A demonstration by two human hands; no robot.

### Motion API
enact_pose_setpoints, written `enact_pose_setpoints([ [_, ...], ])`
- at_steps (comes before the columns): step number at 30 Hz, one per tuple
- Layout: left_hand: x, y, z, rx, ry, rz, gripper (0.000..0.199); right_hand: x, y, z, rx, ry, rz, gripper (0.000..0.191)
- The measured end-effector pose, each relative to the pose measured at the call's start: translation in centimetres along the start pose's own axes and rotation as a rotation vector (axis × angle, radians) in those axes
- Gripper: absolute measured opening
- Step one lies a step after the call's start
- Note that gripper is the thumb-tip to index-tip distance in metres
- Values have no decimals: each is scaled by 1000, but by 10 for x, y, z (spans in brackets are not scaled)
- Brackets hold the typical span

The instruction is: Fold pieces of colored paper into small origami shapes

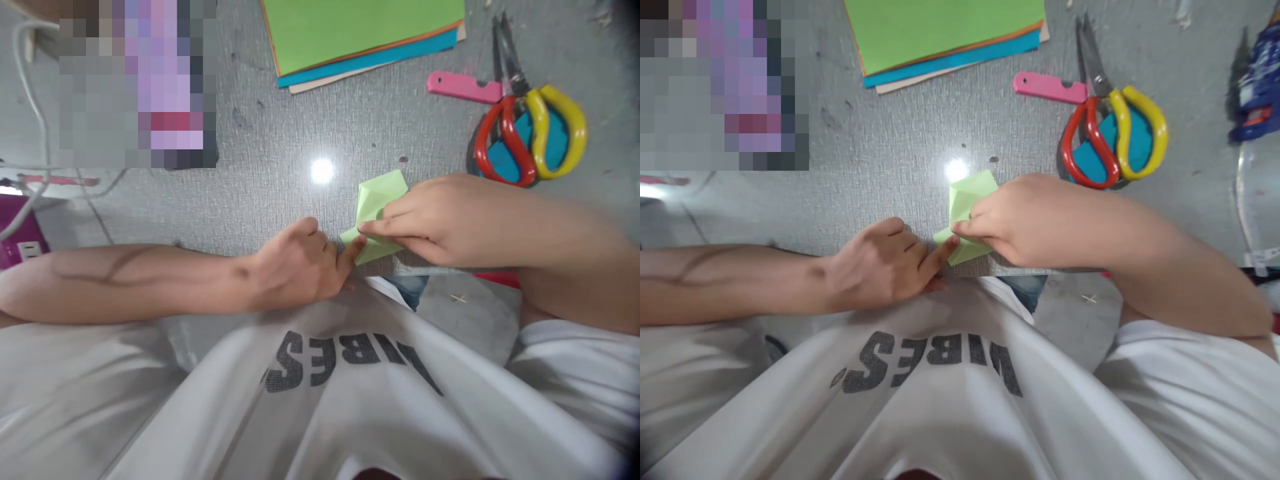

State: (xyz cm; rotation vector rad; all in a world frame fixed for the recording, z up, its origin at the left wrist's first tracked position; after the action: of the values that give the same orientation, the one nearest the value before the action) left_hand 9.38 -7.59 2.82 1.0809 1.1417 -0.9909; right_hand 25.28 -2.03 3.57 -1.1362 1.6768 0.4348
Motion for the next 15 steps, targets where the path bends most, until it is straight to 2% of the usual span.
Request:
enact_pose_setpoints([
  [4,-11,0,7,47,35,91,38,5,-2,3,15,-79,-49,60],
  [9,-15,1,12,66,54,137,41,10,-1,0,38,-142,-51,72],
  [15,-9,1,16,124,74,70,35,3,4,8,186,-397,-72,78],
])
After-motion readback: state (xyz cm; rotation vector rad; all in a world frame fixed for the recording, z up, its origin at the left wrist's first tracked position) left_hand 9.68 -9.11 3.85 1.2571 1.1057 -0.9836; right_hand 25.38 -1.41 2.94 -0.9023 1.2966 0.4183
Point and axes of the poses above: each hand's wrist, its own y-axis towards the middle knuckle, its own x-axis out of the palm, z = x × y, the point moved 9 cm from there along y, towards the middle knuckle, and after that the axes turned 5 degrees about -y, right-handed, at the moved point
